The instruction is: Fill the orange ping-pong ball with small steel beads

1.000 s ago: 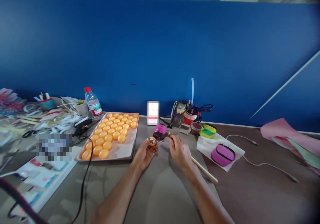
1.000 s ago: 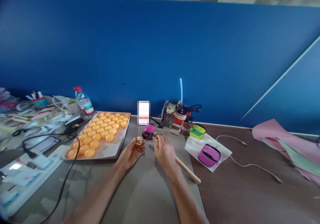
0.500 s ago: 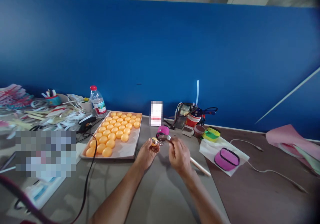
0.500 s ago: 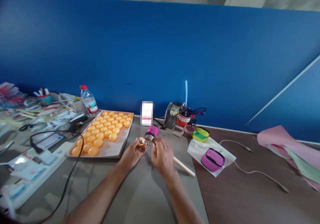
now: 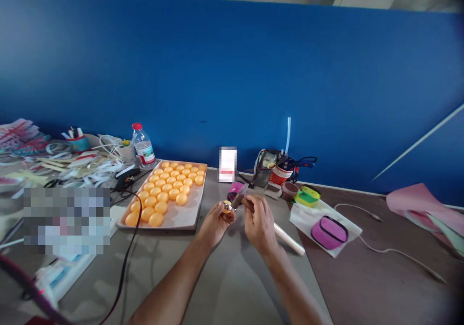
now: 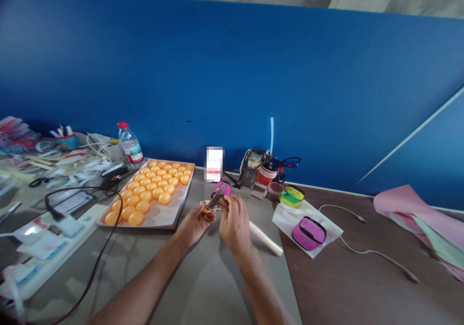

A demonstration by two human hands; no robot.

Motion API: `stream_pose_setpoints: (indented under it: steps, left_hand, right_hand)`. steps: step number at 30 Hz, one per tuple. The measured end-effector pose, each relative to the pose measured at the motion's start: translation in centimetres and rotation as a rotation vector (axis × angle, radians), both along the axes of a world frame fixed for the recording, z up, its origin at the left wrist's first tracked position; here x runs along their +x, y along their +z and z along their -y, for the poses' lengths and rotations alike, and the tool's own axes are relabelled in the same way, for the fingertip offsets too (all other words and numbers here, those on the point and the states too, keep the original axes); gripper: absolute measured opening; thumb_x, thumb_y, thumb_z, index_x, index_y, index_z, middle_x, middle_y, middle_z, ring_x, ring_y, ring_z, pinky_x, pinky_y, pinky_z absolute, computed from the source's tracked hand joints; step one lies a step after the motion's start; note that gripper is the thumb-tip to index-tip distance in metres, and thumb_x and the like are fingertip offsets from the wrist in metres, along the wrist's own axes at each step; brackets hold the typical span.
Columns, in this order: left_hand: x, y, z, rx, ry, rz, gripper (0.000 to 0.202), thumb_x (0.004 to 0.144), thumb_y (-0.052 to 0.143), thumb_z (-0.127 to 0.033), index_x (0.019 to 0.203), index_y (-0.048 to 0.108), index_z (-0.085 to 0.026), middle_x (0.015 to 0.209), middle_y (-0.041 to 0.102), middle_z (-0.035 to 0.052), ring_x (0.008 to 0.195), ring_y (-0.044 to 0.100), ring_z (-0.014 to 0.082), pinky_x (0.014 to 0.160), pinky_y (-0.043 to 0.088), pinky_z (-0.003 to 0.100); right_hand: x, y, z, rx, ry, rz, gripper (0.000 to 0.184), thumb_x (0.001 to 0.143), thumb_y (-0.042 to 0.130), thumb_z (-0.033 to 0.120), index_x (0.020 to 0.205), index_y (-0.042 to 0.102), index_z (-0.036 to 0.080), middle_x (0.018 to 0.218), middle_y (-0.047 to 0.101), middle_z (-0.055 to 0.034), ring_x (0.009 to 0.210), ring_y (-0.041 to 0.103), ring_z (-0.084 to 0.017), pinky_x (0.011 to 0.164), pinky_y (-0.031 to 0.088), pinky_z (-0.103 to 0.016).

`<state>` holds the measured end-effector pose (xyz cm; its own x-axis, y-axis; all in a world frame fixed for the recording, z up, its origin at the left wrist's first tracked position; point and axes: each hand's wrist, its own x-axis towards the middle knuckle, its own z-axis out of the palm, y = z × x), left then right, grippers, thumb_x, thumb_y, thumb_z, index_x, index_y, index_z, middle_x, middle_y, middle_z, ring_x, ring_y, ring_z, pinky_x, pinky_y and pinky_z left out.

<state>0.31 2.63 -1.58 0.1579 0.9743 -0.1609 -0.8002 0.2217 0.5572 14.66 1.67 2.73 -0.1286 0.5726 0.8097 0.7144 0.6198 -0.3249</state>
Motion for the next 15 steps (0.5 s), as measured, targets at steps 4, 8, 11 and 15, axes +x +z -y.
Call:
stream_pose_setpoints:
  steps: [4, 8, 11, 15]
  left_hand:
    - [0.1, 0.3, 0.1, -0.003, 0.023, 0.011, 0.017, 0.076, 0.068, -0.026, 0.080, 0.060, -0.012, 0.070, 0.064, 0.0054, 0.063, 0.062, 0.0133, 0.065, 0.049, 0.026]
    - [0.2, 0.2, 0.1, 0.022, 0.018, 0.024, 0.017, 0.075, 0.069, -0.026, 0.079, 0.060, -0.011, 0.071, 0.065, 0.0062, 0.064, 0.062, 0.0136, 0.066, 0.049, 0.026]
    - [0.2, 0.1, 0.0, 0.020, 0.022, 0.038, 0.016, 0.075, 0.069, -0.023, 0.081, 0.061, -0.011, 0.071, 0.065, 0.0052, 0.063, 0.061, 0.0125, 0.065, 0.049, 0.026]
    - [0.1, 0.4, 0.1, 0.033, 0.004, 0.036, 0.016, 0.076, 0.068, -0.023, 0.082, 0.062, -0.010, 0.073, 0.066, 0.0056, 0.063, 0.061, 0.0123, 0.065, 0.049, 0.026]
  right_hand:
    - [-0.4, -0.9, 0.1, -0.107, -0.071, 0.053, 0.028, 0.085, 0.039, 0.010, 0.110, 0.050, 0.016, 0.097, 0.055, -0.0126, 0.084, 0.058, -0.021, 0.066, 0.050, -0.034]
    - [-0.8, -1.6, 0.1, -0.001, -0.163, 0.008, 0.022, 0.087, 0.039, 0.011, 0.104, 0.053, 0.016, 0.097, 0.055, -0.0133, 0.090, 0.056, -0.022, 0.073, 0.049, -0.035]
    - [-1.0, -2.0, -0.1, -0.040, -0.133, 0.067, 0.021, 0.086, 0.038, 0.010, 0.097, 0.054, 0.017, 0.091, 0.059, -0.0110, 0.082, 0.057, -0.021, 0.070, 0.047, -0.033]
    - [-0.9, -2.3, -0.2, -0.099, -0.077, 0.144, 0.019, 0.087, 0.038, 0.010, 0.090, 0.056, 0.016, 0.073, 0.062, -0.0057, 0.069, 0.057, -0.019, 0.065, 0.045, -0.030]
